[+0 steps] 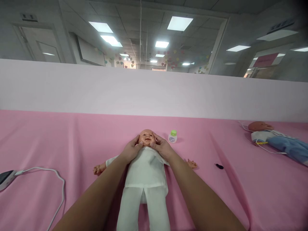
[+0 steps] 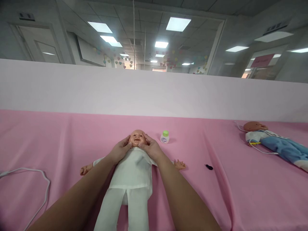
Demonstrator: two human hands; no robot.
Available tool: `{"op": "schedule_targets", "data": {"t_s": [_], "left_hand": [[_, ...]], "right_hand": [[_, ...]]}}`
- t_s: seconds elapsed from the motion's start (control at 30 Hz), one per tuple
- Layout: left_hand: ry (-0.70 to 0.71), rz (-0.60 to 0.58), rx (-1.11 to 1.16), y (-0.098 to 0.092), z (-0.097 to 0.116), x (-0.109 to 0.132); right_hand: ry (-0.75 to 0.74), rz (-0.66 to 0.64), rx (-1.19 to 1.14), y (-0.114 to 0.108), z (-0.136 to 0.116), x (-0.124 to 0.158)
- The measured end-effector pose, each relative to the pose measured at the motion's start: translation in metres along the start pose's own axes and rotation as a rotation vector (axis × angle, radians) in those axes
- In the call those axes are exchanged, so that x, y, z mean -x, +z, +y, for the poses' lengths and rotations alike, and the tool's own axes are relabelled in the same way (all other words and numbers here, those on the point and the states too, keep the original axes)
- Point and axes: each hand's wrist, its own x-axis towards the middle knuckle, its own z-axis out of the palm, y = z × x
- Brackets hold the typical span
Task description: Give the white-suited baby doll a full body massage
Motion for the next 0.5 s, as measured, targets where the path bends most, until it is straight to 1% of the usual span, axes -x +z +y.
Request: {"op": "schedule_targets", "data": {"t_s": [0.07,0.1,0.17,0.23,0.37,0.5], "left_hand": [[-0.006,-0.069,-0.013,0.001,0.001,0.000],[-0.008,-0.080,-0.023,0.002,0.002,0.000],[-0.014,-0.046,-0.048,0.003,0.004,0.000],[-0.019,0.004,-0.061,0.004,0.004,-0.001],[-0.012,0.008,-0.025,0.002,0.001,-0.002],[-0.026,-0.006,0.069,0.000,-0.009,-0.005]], "right_hand": [[-0.011,0.017,0.025,0.004,0.004,-0.001],[-0.024,0.049,0.044,0.006,0.006,-0.002],[-0.037,0.102,0.083,0.009,0.009,-0.004],[-0.043,0.124,0.109,0.010,0.010,-0.005],[-0.045,0.088,0.113,0.007,0.007,-0.004],[-0.011,0.010,0.075,-0.001,0.003,-0.002]]}}
